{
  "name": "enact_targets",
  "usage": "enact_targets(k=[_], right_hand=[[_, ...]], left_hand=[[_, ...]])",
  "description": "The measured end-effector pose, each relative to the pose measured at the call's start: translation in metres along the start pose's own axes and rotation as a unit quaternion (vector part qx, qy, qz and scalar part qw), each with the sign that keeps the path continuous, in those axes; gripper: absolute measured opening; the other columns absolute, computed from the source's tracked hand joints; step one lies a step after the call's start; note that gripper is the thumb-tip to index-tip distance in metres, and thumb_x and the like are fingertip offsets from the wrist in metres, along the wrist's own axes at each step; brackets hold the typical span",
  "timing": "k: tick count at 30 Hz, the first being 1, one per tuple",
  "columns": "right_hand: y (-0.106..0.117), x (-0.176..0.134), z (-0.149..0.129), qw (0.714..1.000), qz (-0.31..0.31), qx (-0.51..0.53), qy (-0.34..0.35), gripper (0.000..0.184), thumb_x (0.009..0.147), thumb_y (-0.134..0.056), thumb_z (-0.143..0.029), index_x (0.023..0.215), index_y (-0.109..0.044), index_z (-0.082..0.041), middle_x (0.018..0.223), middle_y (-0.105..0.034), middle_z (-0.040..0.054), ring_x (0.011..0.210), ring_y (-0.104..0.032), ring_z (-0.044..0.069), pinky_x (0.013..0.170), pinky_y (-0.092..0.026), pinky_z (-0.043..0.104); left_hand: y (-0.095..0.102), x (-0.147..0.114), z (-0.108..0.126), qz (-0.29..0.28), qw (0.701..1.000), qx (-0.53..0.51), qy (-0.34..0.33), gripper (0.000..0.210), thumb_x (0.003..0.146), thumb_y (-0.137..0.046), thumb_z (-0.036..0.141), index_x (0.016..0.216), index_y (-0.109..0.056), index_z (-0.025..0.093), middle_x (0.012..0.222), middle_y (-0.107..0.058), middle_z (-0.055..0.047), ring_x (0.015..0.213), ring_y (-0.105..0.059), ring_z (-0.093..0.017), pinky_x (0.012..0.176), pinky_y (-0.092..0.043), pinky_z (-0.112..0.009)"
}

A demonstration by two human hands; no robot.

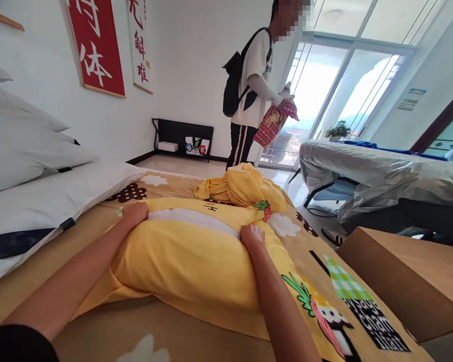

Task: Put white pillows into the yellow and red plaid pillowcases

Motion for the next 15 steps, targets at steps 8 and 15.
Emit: enact_targets(k=[8, 15], right_hand=[[0.009, -0.045, 0.036, 0.99, 0.088, 0.108, -0.021, 0.051, 0.092, -0.035, -0.025, 0.142, -0.04, -0.012, 0.111, -0.067, 0.0152, 0.102, -0.064, 0.024, 0.084, -0.05, 0.034], [-0.079, -0.117, 0.188, 0.956, 0.193, 0.218, -0.035, 0.061, 0.079, -0.031, -0.065, 0.098, -0.069, -0.021, 0.102, -0.07, 0.0153, 0.099, -0.065, 0.033, 0.08, -0.053, 0.044]], left_hand=[[0.009, -0.041, -0.045, 0.034, 0.995, -0.08, -0.052, 0.03, 0.087, -0.039, 0.035, 0.073, -0.059, 0.018, 0.081, -0.068, -0.009, 0.081, -0.064, -0.023, 0.072, -0.047, -0.029], [0.0, -0.12, -0.199, 0.005, 0.971, -0.239, 0.019, 0.049, 0.071, -0.048, 0.069, 0.067, -0.06, 0.022, 0.072, -0.068, -0.005, 0.073, -0.065, -0.027, 0.062, -0.049, -0.032]])
Point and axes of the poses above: each hand's wrist, its own x-axis towards the middle knuckle, its own y-axis out of the back of the hand, z = x × y, the point moved 6 cm from there along x, towards the middle knuckle
